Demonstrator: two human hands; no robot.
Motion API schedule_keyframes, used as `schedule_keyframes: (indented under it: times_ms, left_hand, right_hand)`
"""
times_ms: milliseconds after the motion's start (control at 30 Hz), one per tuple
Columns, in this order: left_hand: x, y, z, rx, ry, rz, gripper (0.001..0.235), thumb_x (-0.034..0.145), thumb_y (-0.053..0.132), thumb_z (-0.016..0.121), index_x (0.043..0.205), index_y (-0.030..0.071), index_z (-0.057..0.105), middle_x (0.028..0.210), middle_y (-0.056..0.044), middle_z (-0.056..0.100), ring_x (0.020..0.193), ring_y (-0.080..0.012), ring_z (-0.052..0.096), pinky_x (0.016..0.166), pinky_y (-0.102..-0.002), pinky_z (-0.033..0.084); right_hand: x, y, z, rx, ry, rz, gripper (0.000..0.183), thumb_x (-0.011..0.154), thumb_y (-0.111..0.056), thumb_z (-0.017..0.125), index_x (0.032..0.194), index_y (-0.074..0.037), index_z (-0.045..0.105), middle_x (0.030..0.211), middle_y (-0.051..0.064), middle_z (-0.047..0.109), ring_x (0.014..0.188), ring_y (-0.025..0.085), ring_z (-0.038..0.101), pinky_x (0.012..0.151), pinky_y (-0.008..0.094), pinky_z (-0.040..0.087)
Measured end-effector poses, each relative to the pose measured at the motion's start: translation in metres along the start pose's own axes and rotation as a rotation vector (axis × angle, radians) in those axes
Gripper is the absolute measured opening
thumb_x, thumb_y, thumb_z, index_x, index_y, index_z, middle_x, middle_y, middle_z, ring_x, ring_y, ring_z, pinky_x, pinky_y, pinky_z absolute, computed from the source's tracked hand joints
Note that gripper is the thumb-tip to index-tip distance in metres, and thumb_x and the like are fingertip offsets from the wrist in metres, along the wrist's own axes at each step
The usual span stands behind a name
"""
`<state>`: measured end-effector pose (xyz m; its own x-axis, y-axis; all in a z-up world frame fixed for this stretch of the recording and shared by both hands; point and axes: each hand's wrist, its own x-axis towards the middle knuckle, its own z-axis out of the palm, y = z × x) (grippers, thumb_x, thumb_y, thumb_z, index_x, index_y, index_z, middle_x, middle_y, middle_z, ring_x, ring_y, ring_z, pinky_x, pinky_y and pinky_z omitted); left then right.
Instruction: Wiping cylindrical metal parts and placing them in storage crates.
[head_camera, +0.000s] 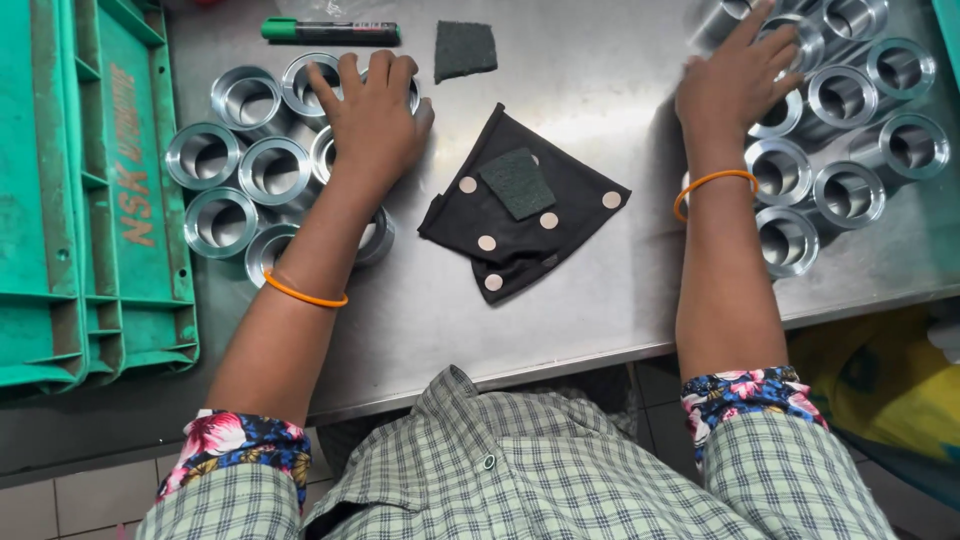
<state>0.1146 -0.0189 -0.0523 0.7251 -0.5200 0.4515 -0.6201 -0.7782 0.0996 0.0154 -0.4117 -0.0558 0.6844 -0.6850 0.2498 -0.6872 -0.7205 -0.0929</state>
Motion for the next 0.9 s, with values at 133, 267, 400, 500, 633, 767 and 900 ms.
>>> schedule_keyframes:
  times_ms: [133, 267, 400, 500, 633, 767, 900]
  left_hand:
    - [-0.007, -0.002, 0.041, 0.163, 0.030, -0.059, 0.045, 0.090, 0.030, 0.069, 0.131, 0.010, 0.064, 0.142, -0.012, 0.055, 0.139, -0.0465, 0.033, 0.111, -0.076, 0.009]
    - [-0.004, 0.033, -0.013, 0.129, -0.080, -0.086, 0.049, 0.087, 0.025, 0.068, 0.134, 0.010, 0.063, 0.153, -0.014, 0.050, 0.147, -0.0488, 0.021, 0.110, -0.075, 0.011]
    - [-0.021, 0.073, -0.098, -0.520, -0.289, -0.185, 0.048, 0.091, 0.030, 0.068, 0.133, 0.007, 0.063, 0.146, -0.013, 0.054, 0.144, -0.0424, 0.025, 0.113, -0.063, 0.023]
    - [-0.042, 0.079, -0.092, -0.932, -0.258, -0.304, 0.050, 0.097, 0.034, 0.064, 0.137, 0.005, 0.059, 0.141, -0.010, 0.062, 0.138, -0.0302, 0.043, 0.117, -0.044, 0.033]
    - [-0.061, 0.084, -0.077, -1.397, -0.214, -0.558, 0.048, 0.103, 0.038, 0.057, 0.138, 0.005, 0.058, 0.130, -0.006, 0.066, 0.125, -0.0177, 0.057, 0.111, -0.033, 0.039]
    - [-0.078, 0.084, -0.060, -1.659, -0.250, -0.493, 0.036, 0.109, 0.032, 0.060, 0.129, 0.002, 0.063, 0.115, -0.006, 0.068, 0.109, -0.0136, 0.061, 0.103, -0.030, 0.047]
    - [-0.073, 0.088, -0.085, -1.583, -0.236, -0.279, 0.034, 0.105, 0.026, 0.067, 0.130, 0.003, 0.061, 0.117, -0.005, 0.068, 0.111, -0.0119, 0.065, 0.102, -0.029, 0.052]
  right_hand:
    - [0.007, 0.006, 0.019, 0.003, 0.021, 0.002, 0.076, 0.097, -0.032, 0.075, 0.158, -0.001, 0.040, 0.144, 0.026, 0.050, 0.132, 0.042, 0.047, 0.111, 0.059, 0.032]
    - [0.013, 0.002, 0.048, -0.151, 0.033, -0.205, 0.062, 0.093, -0.015, 0.074, 0.151, -0.021, 0.053, 0.118, 0.010, 0.066, 0.116, 0.032, 0.057, 0.110, 0.071, 0.027]
    - [-0.010, -0.008, 0.023, 0.374, 0.160, -0.692, 0.058, 0.090, 0.004, 0.071, 0.143, -0.020, 0.067, 0.120, 0.009, 0.067, 0.113, 0.030, 0.061, 0.099, 0.041, 0.051]
    - [-0.040, -0.056, -0.068, 1.570, -0.620, -0.520, 0.051, 0.084, 0.008, 0.058, 0.131, -0.012, 0.061, 0.117, 0.001, 0.066, 0.107, 0.013, 0.067, 0.092, 0.030, 0.059]
    - [-0.104, -0.105, -0.088, 1.597, -0.716, -0.560, 0.051, 0.084, 0.010, 0.055, 0.131, -0.006, 0.067, 0.090, 0.002, 0.057, 0.078, 0.010, 0.048, 0.071, 0.023, 0.044]
    - [-0.138, -0.130, -0.088, 1.253, -0.277, -0.996, 0.046, 0.083, 0.007, 0.062, 0.128, -0.005, 0.065, 0.112, 0.012, 0.071, 0.101, 0.020, 0.071, 0.084, 0.030, 0.058]
    - [-0.131, -0.122, -0.058, 1.251, -0.801, -0.702, 0.027, 0.106, -0.009, 0.057, 0.132, -0.009, 0.067, 0.108, 0.009, 0.075, 0.094, 0.018, 0.070, 0.083, 0.030, 0.057]
